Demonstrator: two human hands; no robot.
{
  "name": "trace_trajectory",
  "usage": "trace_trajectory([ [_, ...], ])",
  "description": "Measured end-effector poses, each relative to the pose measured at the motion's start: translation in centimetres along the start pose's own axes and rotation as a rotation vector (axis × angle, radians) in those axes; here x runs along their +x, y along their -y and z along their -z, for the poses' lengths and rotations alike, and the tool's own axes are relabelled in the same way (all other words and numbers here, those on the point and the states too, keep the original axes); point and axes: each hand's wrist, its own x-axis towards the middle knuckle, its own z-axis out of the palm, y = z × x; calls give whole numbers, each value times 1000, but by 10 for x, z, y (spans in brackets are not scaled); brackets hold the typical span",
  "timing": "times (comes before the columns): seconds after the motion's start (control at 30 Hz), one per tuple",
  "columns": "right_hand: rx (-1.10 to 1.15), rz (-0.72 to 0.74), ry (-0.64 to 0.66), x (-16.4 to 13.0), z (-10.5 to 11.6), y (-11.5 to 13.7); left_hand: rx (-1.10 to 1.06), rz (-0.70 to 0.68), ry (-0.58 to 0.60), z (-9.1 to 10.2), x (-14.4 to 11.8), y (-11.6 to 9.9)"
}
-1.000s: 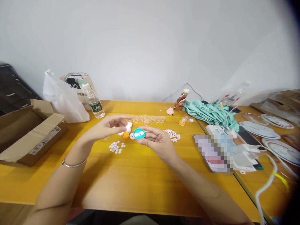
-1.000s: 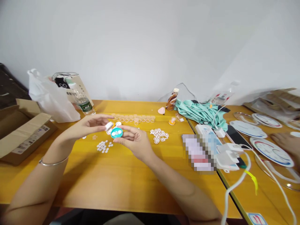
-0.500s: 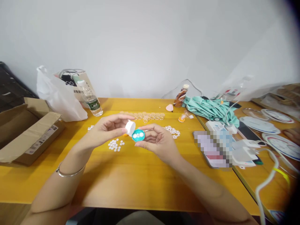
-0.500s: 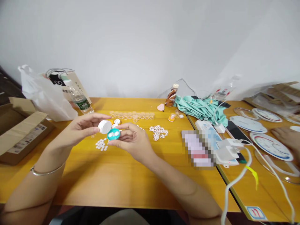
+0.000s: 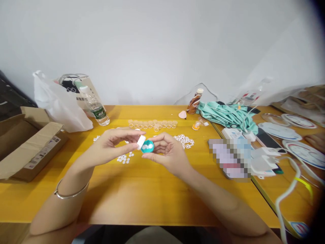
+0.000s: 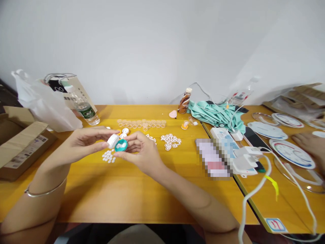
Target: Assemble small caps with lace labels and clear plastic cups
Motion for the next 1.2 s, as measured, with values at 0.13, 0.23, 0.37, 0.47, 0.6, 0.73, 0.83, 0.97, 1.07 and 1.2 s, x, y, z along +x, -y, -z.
trace_trajectory([
  [0.13, 0, 5, 2, 0, -1, -1, 75, -22, -4, -2, 0, -5],
  [0.23, -19, 16, -1, 0, -2, -3, 165, -59, 5, -4, -1, -7],
  [0.37, -37, 29, -1, 1, -1, -7, 324, -117, -9, -5, -4, -7],
  [0.47, -43, 28, 4, 1, -2, -9, 404, -143, -1, -6, -6, -7],
  [0.6, -30, 33, 8, 0, -3, -10, 462, -171, -11, -9, -9, -8],
  [0.73, -26, 38, 9, -1, -3, -11, 533, -200, -51, -12, -11, -9],
  [0.83, -9, 39, 7, -1, -4, -12, 556, -210, -63, -14, -11, -9],
  [0.97, 21, 6, 5, 0, -4, -13, 573, -216, -42, -13, -11, -8],
  [1.07, 49, -21, -10, -1, -5, -16, 580, -219, 5, -11, -11, -7],
  [1.2, 76, -54, -40, -2, -8, -20, 563, -240, 81, -5, -10, -4],
])
